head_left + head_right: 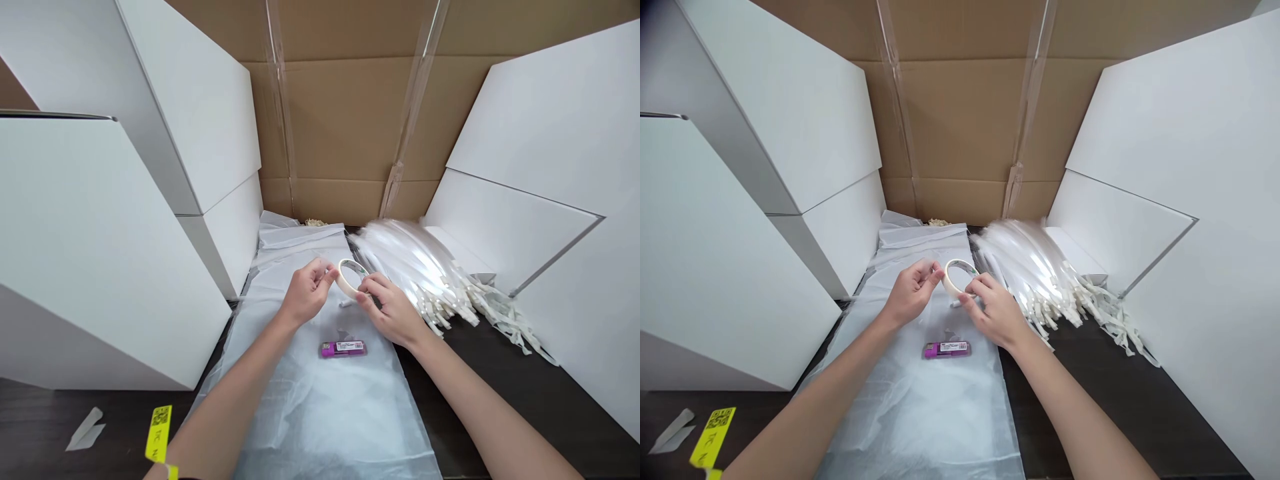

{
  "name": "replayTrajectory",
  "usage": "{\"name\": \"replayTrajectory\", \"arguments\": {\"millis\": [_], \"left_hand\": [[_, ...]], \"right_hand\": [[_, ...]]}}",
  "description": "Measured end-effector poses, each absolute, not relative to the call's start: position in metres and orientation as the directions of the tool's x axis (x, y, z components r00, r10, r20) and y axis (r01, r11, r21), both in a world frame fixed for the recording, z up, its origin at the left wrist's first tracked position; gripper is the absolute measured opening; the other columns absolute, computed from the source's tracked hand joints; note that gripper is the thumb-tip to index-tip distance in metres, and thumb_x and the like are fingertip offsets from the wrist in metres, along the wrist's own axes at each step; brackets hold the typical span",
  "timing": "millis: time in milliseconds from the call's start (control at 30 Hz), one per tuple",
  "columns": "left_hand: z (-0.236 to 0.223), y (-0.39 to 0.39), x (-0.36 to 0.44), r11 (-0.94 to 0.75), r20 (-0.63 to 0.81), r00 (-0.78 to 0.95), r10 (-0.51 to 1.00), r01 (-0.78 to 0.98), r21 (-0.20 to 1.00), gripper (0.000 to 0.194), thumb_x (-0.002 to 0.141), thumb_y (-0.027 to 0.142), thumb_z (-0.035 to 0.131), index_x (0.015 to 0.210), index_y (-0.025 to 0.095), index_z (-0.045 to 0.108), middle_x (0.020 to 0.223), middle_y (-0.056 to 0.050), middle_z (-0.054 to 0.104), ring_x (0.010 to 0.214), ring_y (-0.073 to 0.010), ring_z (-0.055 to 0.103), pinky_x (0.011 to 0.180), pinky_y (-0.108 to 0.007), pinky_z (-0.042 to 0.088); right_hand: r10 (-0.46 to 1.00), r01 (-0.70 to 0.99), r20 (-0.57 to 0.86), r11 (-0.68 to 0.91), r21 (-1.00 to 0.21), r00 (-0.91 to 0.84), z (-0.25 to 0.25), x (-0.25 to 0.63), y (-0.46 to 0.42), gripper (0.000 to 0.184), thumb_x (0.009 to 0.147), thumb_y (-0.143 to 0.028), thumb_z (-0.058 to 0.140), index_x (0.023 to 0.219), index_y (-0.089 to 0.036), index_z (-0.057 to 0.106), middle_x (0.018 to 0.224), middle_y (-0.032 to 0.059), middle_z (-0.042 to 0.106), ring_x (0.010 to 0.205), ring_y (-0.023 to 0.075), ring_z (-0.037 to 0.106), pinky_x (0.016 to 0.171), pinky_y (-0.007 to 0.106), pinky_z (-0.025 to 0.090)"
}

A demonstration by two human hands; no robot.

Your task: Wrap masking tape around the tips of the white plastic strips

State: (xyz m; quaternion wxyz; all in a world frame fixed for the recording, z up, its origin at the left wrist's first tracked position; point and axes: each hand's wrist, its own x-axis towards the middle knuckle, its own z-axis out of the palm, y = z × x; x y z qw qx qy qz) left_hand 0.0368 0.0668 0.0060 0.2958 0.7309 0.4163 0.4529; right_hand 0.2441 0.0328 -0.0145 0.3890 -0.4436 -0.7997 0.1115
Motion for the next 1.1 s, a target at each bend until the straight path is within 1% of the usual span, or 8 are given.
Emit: {"name": "replayTrajectory", "arguments": {"millis": [167, 233, 300, 433, 567, 733, 933, 1100], "left_hand": [[0.007, 0.063, 0.042, -0.458, 0.387, 0.251, 0.887, 0.376, 0.805, 0.032, 0.095, 0.046, 0.052, 0.08, 0.018, 0.054, 0.059, 0.005, 0.035, 0.054, -0.0092, 0.029, 0.052, -0.025, 0.025], [0.007, 0.063, 0.043, -0.449, 0.38, 0.247, 0.891, 0.366, 0.815, 0.033, 0.096, 0.047, 0.051, 0.081, 0.017, 0.054, 0.059, 0.005, 0.037, 0.054, -0.0091, 0.03, 0.052, -0.024, 0.025], [0.007, 0.063, 0.042, -0.443, 0.372, 0.251, 0.893, 0.353, 0.824, 0.033, 0.096, 0.048, 0.05, 0.083, 0.017, 0.055, 0.06, 0.005, 0.039, 0.054, -0.009, 0.031, 0.052, -0.024, 0.025], [0.004, 0.067, 0.041, -0.465, 0.385, 0.27, 0.883, 0.38, 0.799, 0.034, 0.097, 0.047, 0.049, 0.079, 0.018, 0.051, 0.062, 0.004, 0.042, 0.055, -0.0091, 0.033, 0.053, -0.024, 0.027], [0.002, 0.068, 0.04, -0.478, 0.408, 0.252, 0.878, 0.4, 0.782, 0.032, 0.095, 0.048, 0.051, 0.082, 0.019, 0.049, 0.061, 0.006, 0.037, 0.055, -0.0095, 0.034, 0.054, -0.024, 0.028], [0.005, 0.061, 0.038, -0.517, 0.399, 0.342, 0.851, 0.408, 0.753, 0.029, 0.102, 0.047, 0.039, 0.114, 0.022, 0.045, 0.06, 0.007, 0.037, 0.054, -0.0123, 0.039, 0.056, -0.025, 0.029], [0.0, 0.065, 0.049, -0.527, 0.431, 0.314, 0.846, 0.612, 0.589, 0.026, 0.105, 0.036, 0.026, 0.084, 0.023, 0.034, 0.068, 0.003, 0.046, 0.058, -0.0151, 0.042, 0.058, -0.028, 0.027], [-0.001, 0.068, 0.057, -0.48, 0.399, 0.296, 0.868, 0.705, 0.522, 0.023, 0.103, 0.035, 0.027, 0.085, 0.024, 0.034, 0.073, 0.001, 0.053, 0.062, -0.0178, 0.048, 0.058, -0.029, 0.025]], "right_hand": [[0.7, 0.776, 0.655, 0.57, -0.272, -0.284, -0.007, 0.226, 0.033, 0.033, 0.095, -0.044, 0.06, 0.072, -0.021, 0.063, 0.122, 0.0099, 0.065, 0.124, 0.0347, 0.046, 0.109, 0.06, 0.033], [0.709, 0.728, 0.642, 0.6, -0.333, -0.291, -0.004, 0.22, 0.035, 0.025, 0.097, -0.037, 0.055, 0.081, -0.021, 0.065, 0.115, 0.0105, 0.068, 0.117, 0.031, 0.053, 0.105, 0.055, 0.039], [0.771, 0.67, 0.565, 0.588, -0.453, -0.295, -0.001, 0.217, 0.038, 0.02, 0.099, -0.033, 0.051, 0.09, -0.021, 0.064, 0.095, 0.0088, 0.069, 0.097, 0.0258, 0.061, 0.09, 0.045, 0.048], [0.883, 0.671, 0.373, 0.462, -0.58, -0.285, 0.0, 0.215, 0.045, 0.025, 0.098, -0.033, 0.049, 0.077, -0.022, 0.053, 0.074, 0.005, 0.066, 0.07, 0.0216, 0.063, 0.066, 0.033, 0.045], [0.904, 0.65, 0.319, 0.427, -0.628, -0.285, -0.005, 0.214, 0.05, 0.026, 0.099, -0.033, 0.048, 0.075, -0.023, 0.048, 0.075, 0.0051, 0.068, 0.071, 0.0224, 0.065, 0.066, 0.031, 0.043], [0.9, 0.573, 0.381, 0.43, -0.697, -0.212, -0.011, 0.221, 0.049, 0.026, 0.099, -0.041, 0.047, 0.08, -0.023, 0.051, 0.077, 0.0041, 0.069, 0.072, 0.0227, 0.064, 0.067, 0.034, 0.044], [0.88, 0.507, 0.449, 0.459, -0.729, -0.152, -0.009, 0.236, 0.04, 0.035, 0.102, -0.049, 0.042, 0.086, -0.023, 0.059, 0.065, 0.0001, 0.055, 0.059, 0.0183, 0.053, 0.057, 0.031, 0.04], [0.867, 0.488, 0.455, 0.493, -0.72, -0.204, -0.01, 0.232, 0.039, 0.034, 0.103, -0.045, 0.042, 0.084, -0.022, 0.059, 0.071, 0.0019, 0.063, 0.065, 0.0186, 0.059, 0.063, 0.032, 0.043]]}}
